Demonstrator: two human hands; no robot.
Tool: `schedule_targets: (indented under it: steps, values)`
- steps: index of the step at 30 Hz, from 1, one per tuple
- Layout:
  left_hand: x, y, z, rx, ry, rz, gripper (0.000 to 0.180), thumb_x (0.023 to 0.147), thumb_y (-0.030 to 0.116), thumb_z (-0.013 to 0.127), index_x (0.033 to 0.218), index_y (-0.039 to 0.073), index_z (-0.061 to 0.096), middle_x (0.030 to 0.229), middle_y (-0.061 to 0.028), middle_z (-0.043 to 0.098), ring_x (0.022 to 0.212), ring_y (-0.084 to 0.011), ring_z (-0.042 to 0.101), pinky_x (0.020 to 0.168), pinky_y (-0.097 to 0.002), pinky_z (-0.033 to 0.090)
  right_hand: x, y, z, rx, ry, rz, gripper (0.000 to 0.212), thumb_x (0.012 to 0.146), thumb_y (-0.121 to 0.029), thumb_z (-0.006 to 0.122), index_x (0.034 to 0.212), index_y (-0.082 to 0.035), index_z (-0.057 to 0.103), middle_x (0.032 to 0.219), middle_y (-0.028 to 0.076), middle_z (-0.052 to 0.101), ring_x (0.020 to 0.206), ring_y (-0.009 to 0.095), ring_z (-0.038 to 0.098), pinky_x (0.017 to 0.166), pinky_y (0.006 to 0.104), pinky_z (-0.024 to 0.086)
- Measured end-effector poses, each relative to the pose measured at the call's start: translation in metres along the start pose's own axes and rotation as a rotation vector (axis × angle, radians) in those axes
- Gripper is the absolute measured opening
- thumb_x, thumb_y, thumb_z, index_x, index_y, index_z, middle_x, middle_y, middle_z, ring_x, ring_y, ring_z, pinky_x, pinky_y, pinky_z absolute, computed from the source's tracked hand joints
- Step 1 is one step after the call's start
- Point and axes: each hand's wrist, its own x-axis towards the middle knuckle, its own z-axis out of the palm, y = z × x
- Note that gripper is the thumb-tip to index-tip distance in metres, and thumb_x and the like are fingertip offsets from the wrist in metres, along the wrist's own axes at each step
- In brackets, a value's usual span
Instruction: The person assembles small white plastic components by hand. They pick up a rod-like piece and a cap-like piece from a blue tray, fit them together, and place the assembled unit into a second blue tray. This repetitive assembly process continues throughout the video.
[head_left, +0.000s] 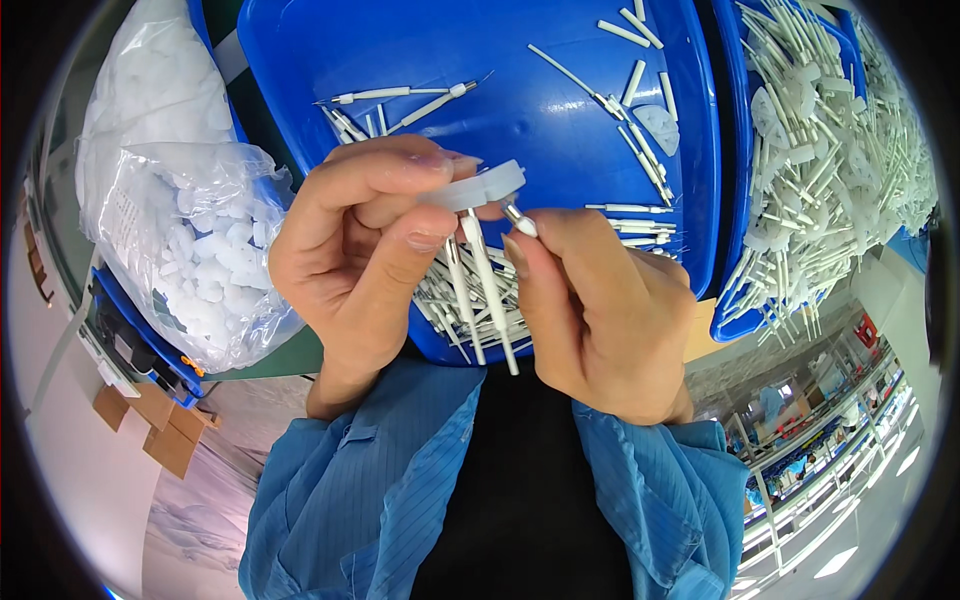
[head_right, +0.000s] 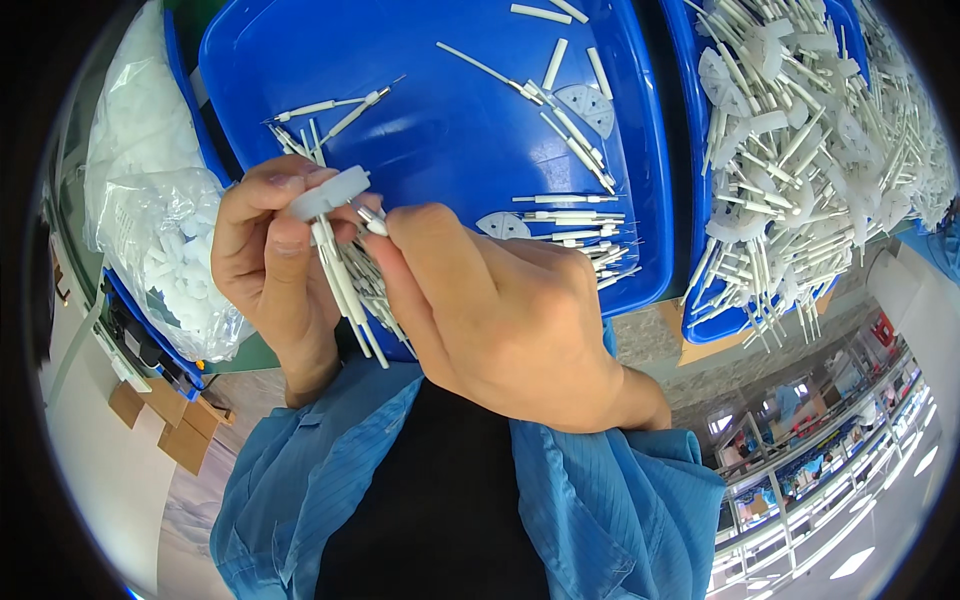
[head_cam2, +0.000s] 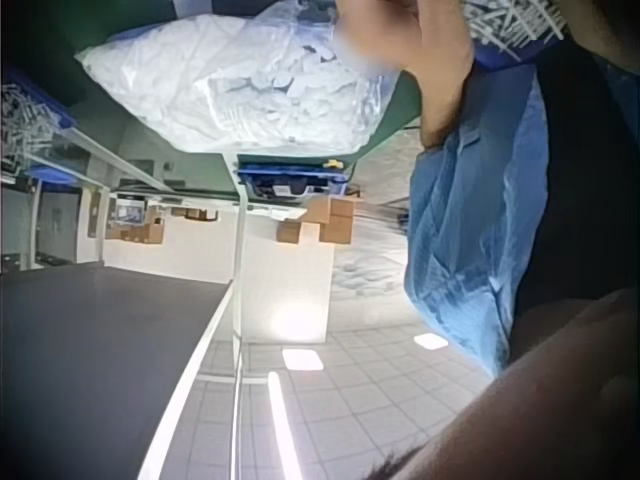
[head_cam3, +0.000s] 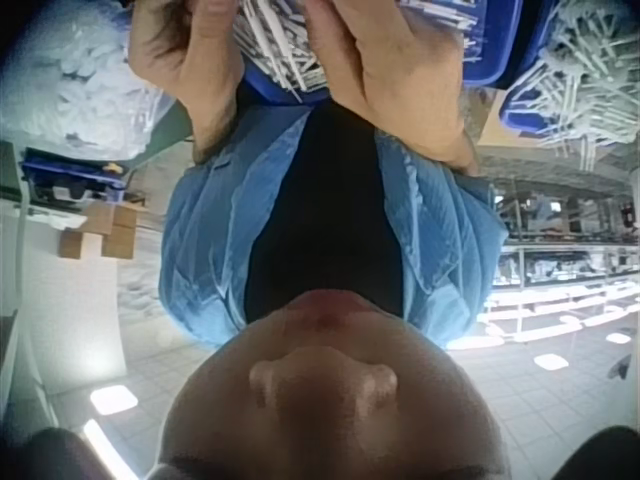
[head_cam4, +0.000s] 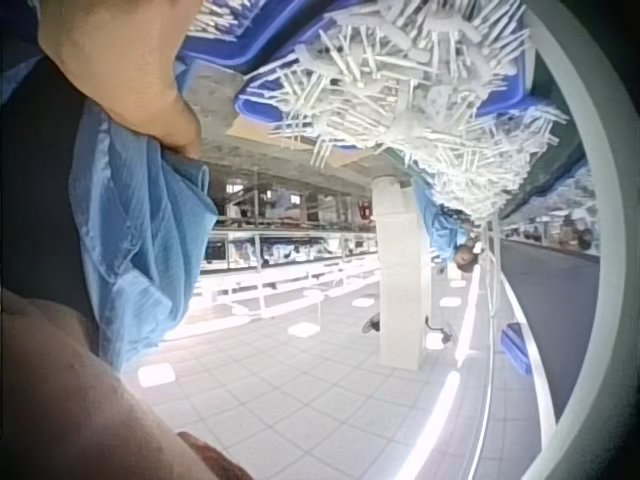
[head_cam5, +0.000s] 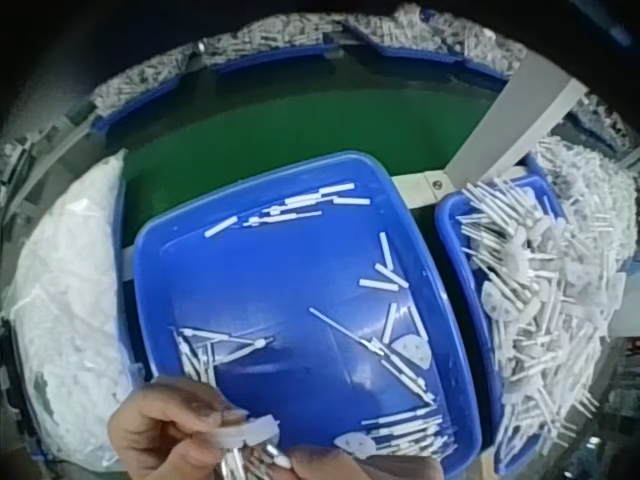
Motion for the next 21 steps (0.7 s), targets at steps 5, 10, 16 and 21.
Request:
schedule_targets:
  steps: [5, 10, 16, 21]
  values:
    - [0.002, -0.006, -0.001, 0.042, -0.069, 0.146, 0.023, 0.083, -0.007, 0.067, 0.104, -0.006, 0.057, 0.108, -0.0222, 0.059, 0.099, -0.0277, 0.066, 0.082, -0.0326, 0.056, 0.002, -0.003, -0.003, 0.177, -0.001, 0.056, 0.004, 0.087, 0.001, 0.063, 0.091, 0.002, 0.062, 0.069, 0.009, 0.065, 0.053, 0.013, 0.061, 0.051, 0.0238, 0.046]
    - [0.002, 0.002, 0.001, 0.084, -0.038, 0.154, 0.032, 0.071, -0.001, 0.08, 0.095, -0.004, 0.059, 0.099, -0.0194, 0.061, 0.088, -0.0237, 0.067, 0.079, -0.031, 0.057, 0.007, 0.0, -0.002, 0.269, 0.019, -0.052, 0.005, 0.086, -0.001, 0.064, 0.091, 0.001, 0.062, 0.071, 0.009, 0.065, 0.054, 0.015, 0.06, 0.052, 0.0242, 0.045]
    - [0.007, 0.012, -0.006, 0.206, -0.127, 0.116, 0.036, 0.065, 0.002, 0.085, 0.092, -0.005, 0.063, 0.092, -0.0181, 0.062, 0.083, -0.0235, 0.067, 0.073, -0.0319, 0.058, 0.004, 0.001, -0.009, 0.39, -0.155, 0.07, 0.012, 0.09, -0.01, 0.063, 0.093, 0.002, 0.061, 0.074, 0.01, 0.064, 0.058, 0.017, 0.062, 0.055, 0.0251, 0.046]
    - [0.007, 0.009, -0.006, 0.173, -0.145, 0.15, 0.033, 0.065, 0.002, 0.084, 0.092, -0.005, 0.065, 0.09, -0.0192, 0.063, 0.076, -0.0255, 0.068, 0.068, -0.032, 0.059, 0.008, 0.005, -0.017, 0.761, -0.317, 0.275, 0.016, 0.091, -0.014, 0.063, 0.095, 0.001, 0.06, 0.071, 0.008, 0.06, 0.054, 0.018, 0.059, 0.052, 0.0285, 0.045]
